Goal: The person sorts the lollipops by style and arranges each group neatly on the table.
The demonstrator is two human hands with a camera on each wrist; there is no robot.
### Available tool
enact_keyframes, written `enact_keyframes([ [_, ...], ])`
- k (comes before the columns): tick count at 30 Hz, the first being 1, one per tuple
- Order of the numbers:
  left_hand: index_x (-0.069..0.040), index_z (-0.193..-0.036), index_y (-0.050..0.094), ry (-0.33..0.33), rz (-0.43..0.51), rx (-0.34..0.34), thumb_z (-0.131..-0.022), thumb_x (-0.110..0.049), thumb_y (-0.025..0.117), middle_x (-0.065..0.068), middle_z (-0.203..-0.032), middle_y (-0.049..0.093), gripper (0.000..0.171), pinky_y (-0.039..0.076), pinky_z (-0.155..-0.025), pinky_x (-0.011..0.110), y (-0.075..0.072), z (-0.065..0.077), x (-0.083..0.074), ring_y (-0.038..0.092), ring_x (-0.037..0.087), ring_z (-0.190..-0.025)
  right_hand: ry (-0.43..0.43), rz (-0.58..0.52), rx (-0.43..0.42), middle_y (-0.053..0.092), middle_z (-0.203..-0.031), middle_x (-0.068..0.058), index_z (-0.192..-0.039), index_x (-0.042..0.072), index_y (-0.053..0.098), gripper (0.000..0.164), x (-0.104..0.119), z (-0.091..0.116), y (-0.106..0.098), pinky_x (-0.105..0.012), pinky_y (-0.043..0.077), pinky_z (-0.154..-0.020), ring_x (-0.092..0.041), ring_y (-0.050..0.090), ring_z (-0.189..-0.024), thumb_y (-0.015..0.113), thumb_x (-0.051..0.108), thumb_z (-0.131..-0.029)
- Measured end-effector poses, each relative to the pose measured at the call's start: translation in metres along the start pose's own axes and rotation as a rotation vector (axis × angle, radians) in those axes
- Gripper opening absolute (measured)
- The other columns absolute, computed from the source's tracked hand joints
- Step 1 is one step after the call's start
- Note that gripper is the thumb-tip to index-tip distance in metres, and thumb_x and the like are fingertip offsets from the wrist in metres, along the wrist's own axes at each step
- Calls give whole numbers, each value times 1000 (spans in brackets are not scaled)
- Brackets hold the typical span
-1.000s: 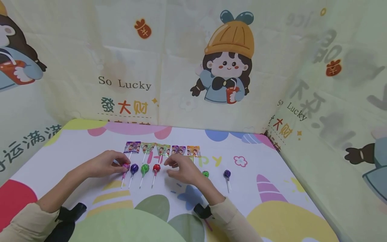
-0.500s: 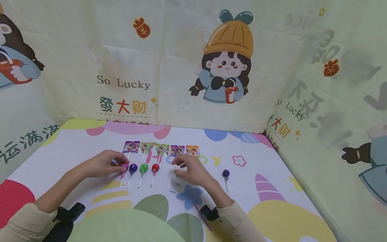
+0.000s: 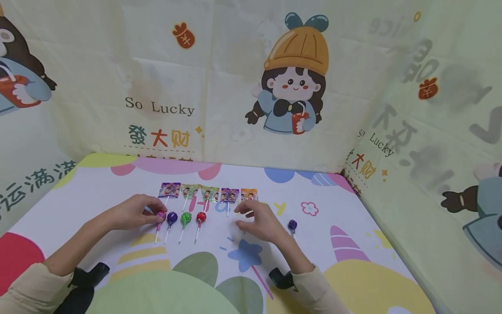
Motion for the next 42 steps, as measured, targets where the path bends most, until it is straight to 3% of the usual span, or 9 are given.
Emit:
enact_keyframes([
  [8, -7, -106, 74, -3, 2, -2, -90, -13, 79, -3, -94, 70, 18, 60, -88, 39, 0, 0, -1, 62, 17, -91, 50, 13, -16, 71, -112, -19, -114, -1, 68, 28, -10, 8, -11, -49, 58, -93, -37, 68, -105, 78, 9, -90],
  [23, -7, -107, 74, 0, -6, -2, -90, -13, 79, -3, -95, 70, 18, 60, -87, 39, 1, 0, 0, 62, 16, -90, 63, 1, -45, 71, -109, -18, -111, -2, 68, 27, -27, 23, -26, -47, 58, -92, -39, 67, -105, 79, 7, -89],
  [42, -7, -107, 74, 3, -13, 0, -90, -14, 79, -3, -94, 70, 18, 59, -87, 39, 0, 0, -1, 62, 17, -91, 94, 30, 125, 70, -109, -13, -111, -1, 68, 26, -48, 32, -34, -54, 55, -96, -34, 66, -107, 78, 5, -88],
])
Point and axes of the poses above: each hand's wrist, its own z-axis away from the middle knuckle, its own y-axis out of the palm, x = y × z, the point moved 8 cm from there along -z, towards the middle knuckle
